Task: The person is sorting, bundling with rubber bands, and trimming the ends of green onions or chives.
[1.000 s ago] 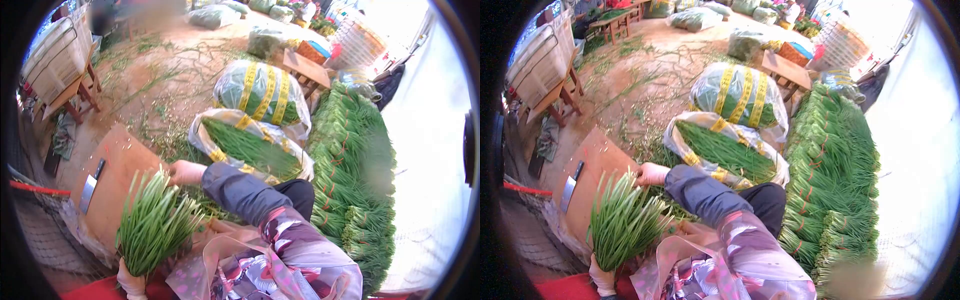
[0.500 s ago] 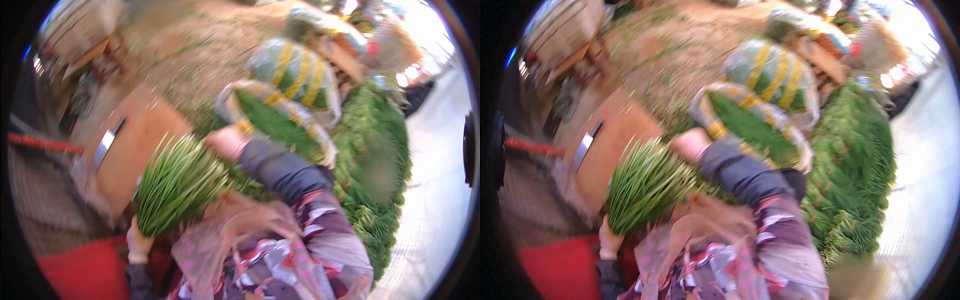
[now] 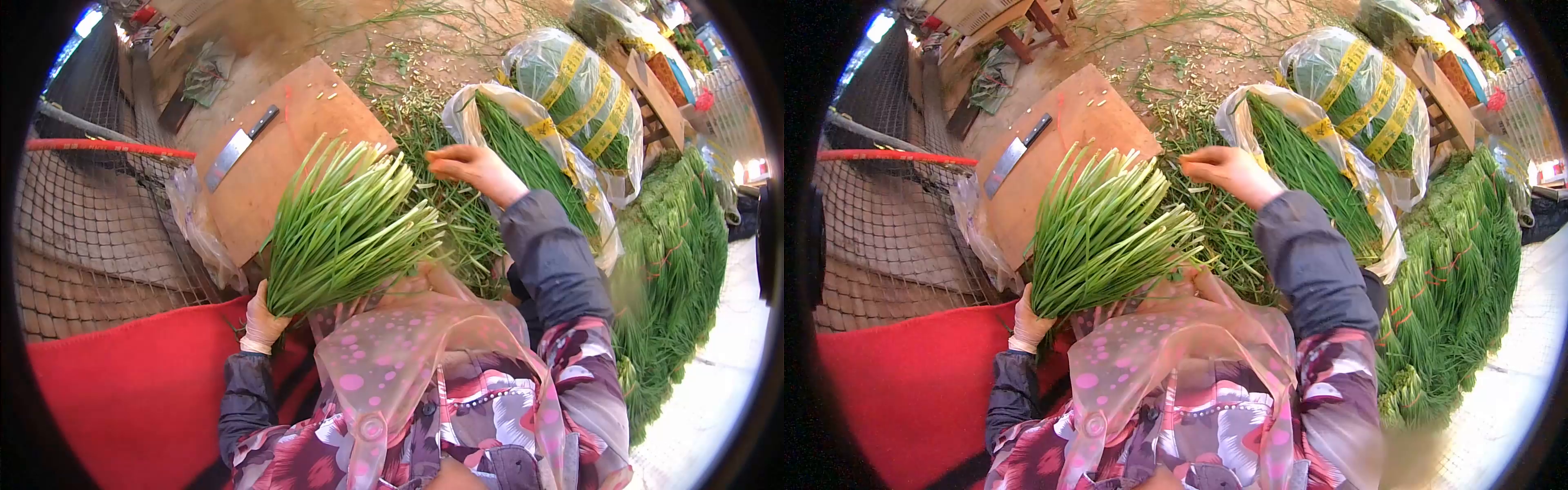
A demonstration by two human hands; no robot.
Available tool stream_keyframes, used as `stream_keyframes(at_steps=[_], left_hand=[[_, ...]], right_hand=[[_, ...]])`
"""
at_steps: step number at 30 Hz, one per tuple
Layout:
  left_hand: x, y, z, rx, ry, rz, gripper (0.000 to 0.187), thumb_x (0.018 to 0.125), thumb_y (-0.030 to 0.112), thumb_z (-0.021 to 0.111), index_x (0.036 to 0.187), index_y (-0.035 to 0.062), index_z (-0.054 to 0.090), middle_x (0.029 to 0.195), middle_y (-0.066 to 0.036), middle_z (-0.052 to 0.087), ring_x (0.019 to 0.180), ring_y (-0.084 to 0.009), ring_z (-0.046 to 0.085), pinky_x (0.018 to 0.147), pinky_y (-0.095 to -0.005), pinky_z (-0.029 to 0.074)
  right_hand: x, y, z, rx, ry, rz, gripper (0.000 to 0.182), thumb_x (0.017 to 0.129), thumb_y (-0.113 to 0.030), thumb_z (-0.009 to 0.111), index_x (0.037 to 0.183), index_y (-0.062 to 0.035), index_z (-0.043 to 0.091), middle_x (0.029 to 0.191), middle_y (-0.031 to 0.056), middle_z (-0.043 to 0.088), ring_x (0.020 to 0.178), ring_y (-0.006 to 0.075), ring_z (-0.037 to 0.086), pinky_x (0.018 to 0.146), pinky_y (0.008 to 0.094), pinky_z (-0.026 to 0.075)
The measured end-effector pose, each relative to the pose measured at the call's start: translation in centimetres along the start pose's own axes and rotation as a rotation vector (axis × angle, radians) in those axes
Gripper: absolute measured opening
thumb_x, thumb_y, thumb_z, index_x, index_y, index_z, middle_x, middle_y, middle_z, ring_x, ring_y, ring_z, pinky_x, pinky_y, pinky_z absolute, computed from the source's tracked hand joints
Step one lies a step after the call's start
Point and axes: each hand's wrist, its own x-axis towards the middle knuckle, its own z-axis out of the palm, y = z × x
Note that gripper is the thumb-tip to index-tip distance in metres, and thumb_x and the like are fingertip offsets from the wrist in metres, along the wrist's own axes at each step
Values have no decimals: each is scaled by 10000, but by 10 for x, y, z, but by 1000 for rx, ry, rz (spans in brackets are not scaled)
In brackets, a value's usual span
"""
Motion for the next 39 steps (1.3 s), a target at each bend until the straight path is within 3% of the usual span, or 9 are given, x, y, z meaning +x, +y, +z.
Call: stream_keyframes(at_steps=[13, 15, 17, 22, 25, 31, 33, 37, 39], left_hand=[[-2, 6, 14, -119, 12, -16, 458, 695, 4, 691, 1120, 31, 522, 961, -87, 675, 874, -147, 636, 784, -283, 497], [-3, 10, 13, -123, 20, -32, 463, 691, 9, 698, 1121, 30, 525, 973, -93, 677, 880, -152, 642, 780, -287, 500], [-5, 9, 9, -85, 18, -34, 468, 693, 33, 712, 1122, 31, 524, 965, -109, 681, 877, -180, 657, 770, -299, 507], [-4, 32, 8, 103, 32, -95, 515, 700, 122, 750, 1151, 36, 516, 941, -157, 685, 875, -283, 681, 742, -345, 524], [-6, 35, 7, 148, 47, -83, 543, 703, 162, 759, 1171, 45, 511, 928, -175, 681, 876, -328, 673, 733, -364, 527], [-10, 32, 6, 143, 72, -87, 560, 704, 150, 753, 1195, 44, 507, 949, -171, 681, 886, -322, 674, 748, -361, 528], [-11, 29, 5, 189, 74, -84, 568, 703, 145, 750, 1205, 38, 507, 960, -174, 680, 892, -323, 673, 760, -362, 530], [-8, 34, 8, 210, 85, -72, 576, 705, 152, 749, 1214, 28, 509, 973, -179, 679, 900, -324, 672, 766, -363, 532], [-7, 35, 8, 256, 103, -68, 590, 706, 168, 756, 1220, 17, 509, 982, -186, 676, 903, -327, 671, 761, -361, 533]], right_hand=[[-5, 33, 58, 664, 191, 245, 275, 841, -210, 721, 987, 12, 648, 822, 19, 650, 724, 79, 559, 668, 234, 459], [-8, 37, 62, 388, 277, 90, 230, 848, -210, 715, 950, -11, 661, 800, 10, 648, 708, 74, 568, 641, 240, 466], [-10, 26, 48, -754, 226, -182, 231, 846, -295, 617, 793, -87, 703, 740, 130, 665, 730, 271, 649, 730, 397, 481], [2, 39, 41, -1200, 315, -715, 293, 828, -344, 594, 736, -84, 692, 698, 108, 658, 737, 305, 645, 722, 424, 474], [1, 16, 29, -1015, 133, -273, 271, 827, -323, 597, 749, -82, 692, 703, 122, 656, 751, 318, 645, 724, 431, 485], [-20, 47, -74, -401, 776, 124, 327, 833, -362, 642, 871, -43, 697, 846, 155, 683, 782, 275, 660, 787, 372, 504], [-30, 65, -84, -936, 214, 281, 313, 828, -327, 658, 965, -48, 702, 920, 141, 692, 804, 236, 666, 772, 343, 504], [-21, -9, -22, 116, 114, 81, 402, 823, -226, 707, 1171, -36, 641, 932, 55, 679, 847, 104, 612, 741, 258, 486], [-7, -34, 0, -42, 37, -15, 375, 807, -231, 728, 1112, -23, 665, 896, 66, 674, 818, 106, 604, 733, 261, 483]])
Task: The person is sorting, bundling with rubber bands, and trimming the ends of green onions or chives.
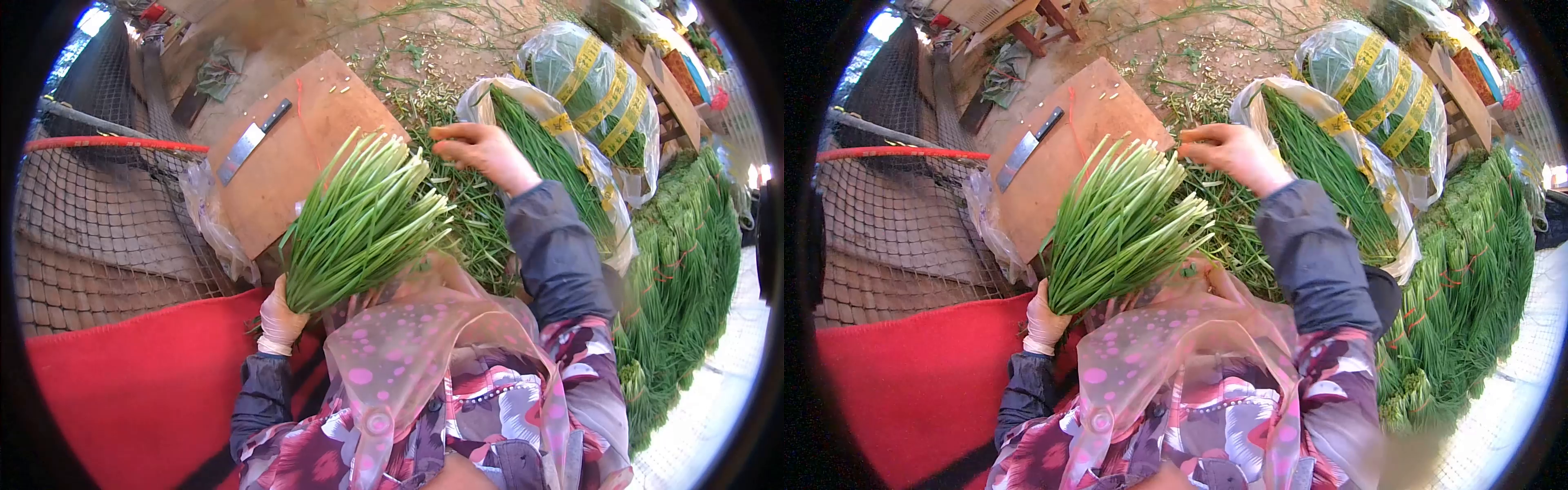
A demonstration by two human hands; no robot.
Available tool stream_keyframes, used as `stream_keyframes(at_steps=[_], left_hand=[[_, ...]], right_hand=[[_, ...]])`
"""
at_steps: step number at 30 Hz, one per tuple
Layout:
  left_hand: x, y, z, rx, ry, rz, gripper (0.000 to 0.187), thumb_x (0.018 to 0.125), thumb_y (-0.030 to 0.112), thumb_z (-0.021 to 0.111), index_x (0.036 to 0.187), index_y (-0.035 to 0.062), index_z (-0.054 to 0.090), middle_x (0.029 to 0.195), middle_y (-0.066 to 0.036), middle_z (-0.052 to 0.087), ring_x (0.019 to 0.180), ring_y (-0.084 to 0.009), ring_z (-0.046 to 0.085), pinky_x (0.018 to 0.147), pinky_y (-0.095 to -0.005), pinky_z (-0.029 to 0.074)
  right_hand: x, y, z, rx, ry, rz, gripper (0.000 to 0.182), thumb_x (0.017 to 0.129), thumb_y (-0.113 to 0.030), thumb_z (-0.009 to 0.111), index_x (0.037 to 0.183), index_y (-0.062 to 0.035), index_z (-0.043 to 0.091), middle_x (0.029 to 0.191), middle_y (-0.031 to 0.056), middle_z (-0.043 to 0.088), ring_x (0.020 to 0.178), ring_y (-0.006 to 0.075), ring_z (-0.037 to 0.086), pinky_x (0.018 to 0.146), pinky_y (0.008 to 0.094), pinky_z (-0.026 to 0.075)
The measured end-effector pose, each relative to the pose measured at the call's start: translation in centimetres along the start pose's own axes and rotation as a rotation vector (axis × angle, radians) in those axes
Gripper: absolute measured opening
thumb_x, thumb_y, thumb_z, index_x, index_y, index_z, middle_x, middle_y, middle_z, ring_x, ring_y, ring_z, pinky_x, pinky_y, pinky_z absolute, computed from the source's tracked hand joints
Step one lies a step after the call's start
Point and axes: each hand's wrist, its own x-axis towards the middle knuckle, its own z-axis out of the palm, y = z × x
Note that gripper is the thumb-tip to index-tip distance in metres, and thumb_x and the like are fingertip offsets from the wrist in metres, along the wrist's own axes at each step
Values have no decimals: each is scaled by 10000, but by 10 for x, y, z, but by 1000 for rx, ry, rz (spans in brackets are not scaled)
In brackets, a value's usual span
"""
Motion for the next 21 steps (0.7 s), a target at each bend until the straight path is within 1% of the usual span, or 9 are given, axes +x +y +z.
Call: stream_keyframes(at_steps=[4, 6, 7, 10, 15, 18, 19, 20, 21], left_hand=[[-2, 2, -3, 67, 24, 41, 592, 713, 183, 758, 1222, 11, 509, 976, -190, 675, 900, -331, 670, 754, -361, 534], [-1, -3, -1, 14, 7, 33, 589, 718, 177, 757, 1225, 13, 506, 963, -191, 676, 895, -336, 669, 750, -362, 535], [-2, -2, -2, 14, 2, 32, 589, 718, 177, 757, 1225, 13, 506, 963, -191, 676, 895, -336, 669, 750, -362, 535], [1, 5, -5, -11, -11, 47, 582, 724, 166, 752, 1226, 13, 501, 964, -183, 680, 893, -328, 673, 752, -357, 534], [1, -13, -2, -69, -98, -3, 578, 728, 165, 756, 1219, 12, 493, 994, -176, 679, 909, -284, 680, 772, -341, 530], [0, -12, -2, -225, -137, -58, 586, 722, 122, 762, 1230, 16, 491, 1023, -140, 683, 931, -225, 672, 807, -317, 520], [1, -21, 2, -229, -135, -57, 586, 722, 122, 762, 1230, 16, 491, 1023, -140, 683, 931, -225, 672, 807, -317, 520], [1, -39, 9, -356, -162, -58, 589, 717, 96, 764, 1234, 20, 492, 1038, -120, 680, 943, -199, 659, 825, -305, 511], [0, -51, 14, -480, -189, -58, 594, 712, 70, 766, 1238, 24, 494, 1054, -99, 678, 956, -172, 646, 843, -294, 503]], right_hand=[[27, 10, 30, -123, -76, -50, 277, 785, -275, 751, 892, -25, 700, 761, 41, 659, 724, 103, 586, 680, 270, 477], [26, 14, 32, -326, -16, -113, 363, 751, -414, 730, 858, -67, 713, 734, 123, 663, 728, 254, 647, 686, 353, 491], [23, 9, 34, -364, 4, -59, 272, 788, -313, 745, 815, -45, 701, 642, 33, 612, 597, 124, 556, 602, 286, 468], [24, 19, 39, -306, 42, 57, 258, 790, -316, 740, 821, -62, 704, 647, 21, 622, 594, 114, 555, 597, 281, 466], [16, 36, 29, -603, 304, -141, 371, 832, -421, 661, 788, -54, 685, 715, 155, 649, 638, 312, 629, 634, 388, 498], [5, 64, -40, -678, 441, 215, 298, 838, -366, 643, 827, -71, 686, 695, 157, 650, 641, 285, 640, 627, 371, 503], [-4, 93, -62, -1035, 416, 177, 271, 817, -328, 630, 837, -64, 688, 730, 132, 669, 680, 261, 662, 636, 380, 514], [-14, 115, -67, -1259, 165, 477, 272, 804, -317, 605, 844, -64, 697, 779, 96, 688, 721, 252, 675, 652, 402, 527], [-51, 152, -68, -1526, -78, 262, 264, 813, -303, 577, 845, -80, 714, 838, 90, 705, 756, 246, 684, 662, 417, 532]])
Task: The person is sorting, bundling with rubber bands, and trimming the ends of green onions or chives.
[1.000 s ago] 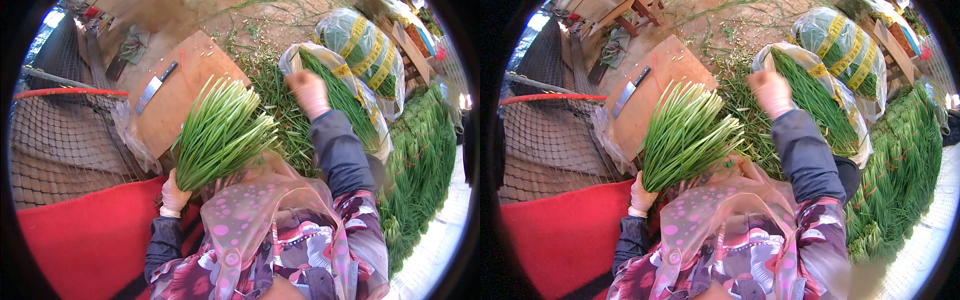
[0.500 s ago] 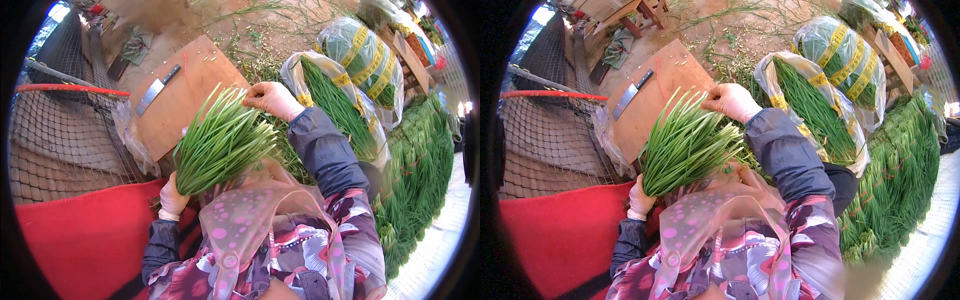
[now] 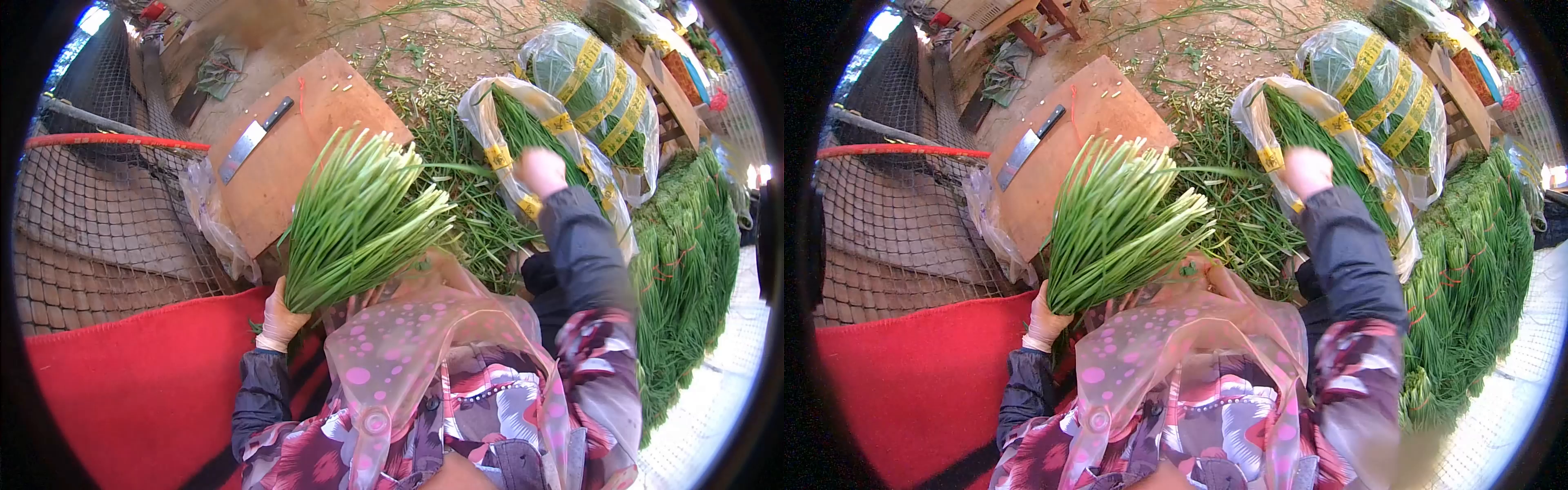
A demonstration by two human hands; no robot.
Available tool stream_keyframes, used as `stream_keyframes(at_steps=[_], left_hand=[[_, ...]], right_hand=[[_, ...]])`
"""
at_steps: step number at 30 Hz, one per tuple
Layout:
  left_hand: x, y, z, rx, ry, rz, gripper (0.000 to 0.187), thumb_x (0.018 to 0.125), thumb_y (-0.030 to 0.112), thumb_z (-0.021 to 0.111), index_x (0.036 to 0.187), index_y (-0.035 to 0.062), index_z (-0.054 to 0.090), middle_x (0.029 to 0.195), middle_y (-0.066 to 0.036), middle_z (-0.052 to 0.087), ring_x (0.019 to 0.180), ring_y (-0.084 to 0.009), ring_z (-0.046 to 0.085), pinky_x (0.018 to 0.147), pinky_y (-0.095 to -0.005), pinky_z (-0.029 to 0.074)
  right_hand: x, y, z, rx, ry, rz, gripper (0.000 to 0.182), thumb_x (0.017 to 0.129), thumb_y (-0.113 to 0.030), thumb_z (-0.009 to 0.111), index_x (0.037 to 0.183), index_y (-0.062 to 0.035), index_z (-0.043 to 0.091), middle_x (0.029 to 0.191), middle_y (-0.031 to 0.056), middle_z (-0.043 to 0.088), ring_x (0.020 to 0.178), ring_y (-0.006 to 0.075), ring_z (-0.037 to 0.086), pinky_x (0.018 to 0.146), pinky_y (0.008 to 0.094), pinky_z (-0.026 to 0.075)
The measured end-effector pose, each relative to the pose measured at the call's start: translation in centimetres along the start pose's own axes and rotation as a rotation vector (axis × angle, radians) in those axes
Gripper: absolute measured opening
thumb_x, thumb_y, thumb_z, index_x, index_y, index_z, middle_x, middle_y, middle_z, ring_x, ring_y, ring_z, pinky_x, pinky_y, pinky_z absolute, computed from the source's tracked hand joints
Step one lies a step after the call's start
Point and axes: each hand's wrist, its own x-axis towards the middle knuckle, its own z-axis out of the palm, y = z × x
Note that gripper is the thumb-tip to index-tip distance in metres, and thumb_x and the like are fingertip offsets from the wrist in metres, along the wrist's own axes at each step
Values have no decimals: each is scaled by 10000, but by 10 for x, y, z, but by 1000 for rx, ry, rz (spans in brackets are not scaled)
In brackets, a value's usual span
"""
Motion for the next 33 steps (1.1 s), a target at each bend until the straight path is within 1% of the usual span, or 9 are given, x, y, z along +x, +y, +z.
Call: stream_keyframes(at_steps=[6, 10, 17, 21, 25, 27, 29, 30, 33], left_hand=[[-1, -8, 4, 19, 62, 36, 586, 682, 40, 769, 1212, 31, 517, 1061, -100, 667, 960, -159, 630, 849, -289, 497], [1, 45, 2, 226, 53, 5, 574, 672, 106, 795, 1179, 35, 536, 1006, -136, 684, 915, -219, 667, 798, -324, 521], [-1, 49, -2, 298, 34, -8, 486, 727, 99, 739, 1168, 29, 547, 988, -117, 694, 885, -197, 673, 778, -319, 521], [-17, 59, -4, -277, -31, -215, 444, 691, 36, 705, 1115, 12, 577, 924, -84, 689, 823, -172, 655, 729, -310, 523], [-6, 82, -8, -568, -275, -374, 374, 647, 33, 668, 1015, 10, 607, 804, -73, 639, 697, -158, 608, 611, -289, 493], [-8, 77, -14, -510, -296, -456, 387, 627, 47, 657, 1009, 8, 604, 766, -72, 623, 665, -168, 597, 587, -293, 487], [-15, 82, -14, -516, -237, -521, 384, 619, 46, 643, 999, 8, 602, 732, -79, 613, 620, -188, 595, 557, -307, 490], [-17, 83, -15, -534, -258, -549, 382, 620, 85, 664, 986, -1, 597, 707, -88, 602, 578, -207, 590, 528, -322, 495], [-20, 76, -12, -636, -311, -529, 391, 628, 147, 689, 969, -15, 589, 693, -103, 596, 543, -225, 583, 507, -337, 498]], right_hand=[[-21, -20, -80, 537, -409, -31, 627, 779, -345, 688, 1268, 14, 528, 1197, 158, 624, 1085, 240, 608, 931, 308, 459], [46, -57, -155, 1438, 172, -440, 768, 871, -351, 651, 1463, -49, 268, 1368, 203, 475, 1205, 230, 514, 986, 348, 427], [118, -139, -132, 884, 414, -380, 335, 827, -341, 622, 996, -59, 687, 890, 175, 685, 856, 283, 668, 734, 396, 520], [99, -14, -61, 1819, 28, 173, 371, 817, -243, 653, 1108, -14, 640, 886, 93, 699, 810, 206, 656, 706, 309, 529], [22, -106, -16, 1807, -44, -479, 368, 863, -243, 611, 1156, -19, 616, 920, 85, 674, 841, 185, 625, 713, 324, 518], [-18, -102, -44, 1712, -451, -40, 314, 886, -188, 558, 1151, -35, 627, 941, 63, 665, 831, 161, 619, 692, 286, 508], [2, -69, 28, 1666, 215, -100, 257, 953, -209, 478, 995, -54, 678, 704, 27, 615, 487, 94, 483, 469, 237, 421], [14, -37, 62, 2406, -28, 192, 308, 950, -293, 526, 889, -26, 668, 539, -1, 527, 371, 111, 367, 401, 235, 372], [-1, -20, 29, 2173, -2, 470, 363, 859, -350, 676, 907, 9, 655, 579, 4, 577, 445, 123, 529, 481, 255, 480]])
